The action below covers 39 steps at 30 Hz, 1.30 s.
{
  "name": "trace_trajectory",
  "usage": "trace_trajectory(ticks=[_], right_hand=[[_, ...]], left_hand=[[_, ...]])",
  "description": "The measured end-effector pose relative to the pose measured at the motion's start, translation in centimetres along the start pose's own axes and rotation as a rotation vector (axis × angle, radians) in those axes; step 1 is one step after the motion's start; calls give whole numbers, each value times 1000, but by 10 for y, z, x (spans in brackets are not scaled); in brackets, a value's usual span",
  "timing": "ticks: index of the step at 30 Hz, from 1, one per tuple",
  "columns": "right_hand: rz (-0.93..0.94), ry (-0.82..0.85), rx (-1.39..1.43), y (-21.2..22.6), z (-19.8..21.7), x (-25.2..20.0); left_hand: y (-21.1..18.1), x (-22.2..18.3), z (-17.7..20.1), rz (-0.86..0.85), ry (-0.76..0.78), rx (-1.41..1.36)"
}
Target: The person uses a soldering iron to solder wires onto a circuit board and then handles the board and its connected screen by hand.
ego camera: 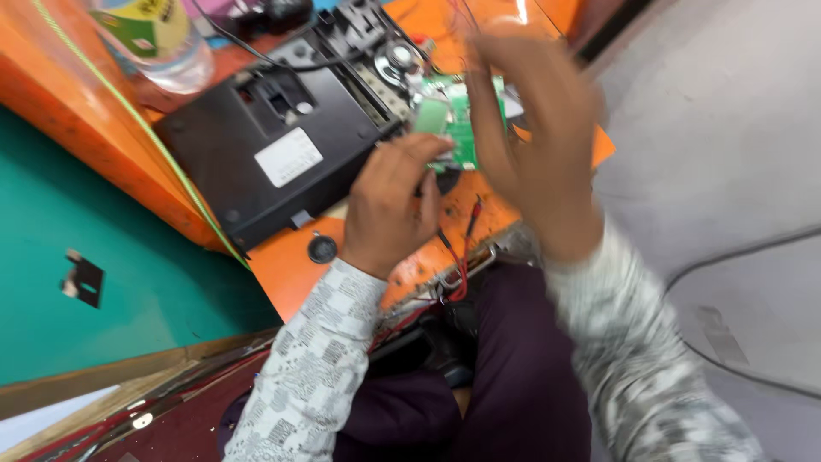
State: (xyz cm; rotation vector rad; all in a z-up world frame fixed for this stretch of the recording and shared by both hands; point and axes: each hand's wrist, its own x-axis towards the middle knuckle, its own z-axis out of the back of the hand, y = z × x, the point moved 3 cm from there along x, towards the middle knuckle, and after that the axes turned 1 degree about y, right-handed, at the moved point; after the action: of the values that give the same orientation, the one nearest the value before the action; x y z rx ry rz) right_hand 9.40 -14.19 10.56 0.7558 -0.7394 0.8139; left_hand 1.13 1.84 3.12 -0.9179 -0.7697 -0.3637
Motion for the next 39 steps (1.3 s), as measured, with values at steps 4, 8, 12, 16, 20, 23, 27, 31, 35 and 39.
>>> trace_trajectory(ticks=[4, 8, 12, 16, 20, 23, 27, 31, 35, 39], right_hand=[[-516, -221, 205, 56, 27, -103], [-739, 9, 79, 29, 9, -141], [-754, 181, 59, 22, -8, -146], [-949, 96, 452, 14, -20, -153], [-1064, -10, 832, -1, -32, -156], [-1081, -7, 879, -1, -38, -157], [-1039, -43, 860, 1, -40, -157], [-1012, -64, 876, 0, -43, -155], [-1017, -67, 910, 0, -46, -152], [-1030, -72, 955, 2, -46, -149]], left_hand=[[-7, 5, 6, -35, -4, 26], [-8, 2, 6, -17, -5, 40], [-11, 4, 5, -63, 9, 60], [-9, 3, -3, -96, 36, 161], [-5, 0, -15, -114, 49, 274], [-5, 1, -20, -124, 52, 296], [-1, 1, -22, -116, 52, 299], [-1, 2, -22, -114, 45, 302], [-2, 2, -22, -122, 34, 307], [-1, 2, -22, -119, 39, 281]])
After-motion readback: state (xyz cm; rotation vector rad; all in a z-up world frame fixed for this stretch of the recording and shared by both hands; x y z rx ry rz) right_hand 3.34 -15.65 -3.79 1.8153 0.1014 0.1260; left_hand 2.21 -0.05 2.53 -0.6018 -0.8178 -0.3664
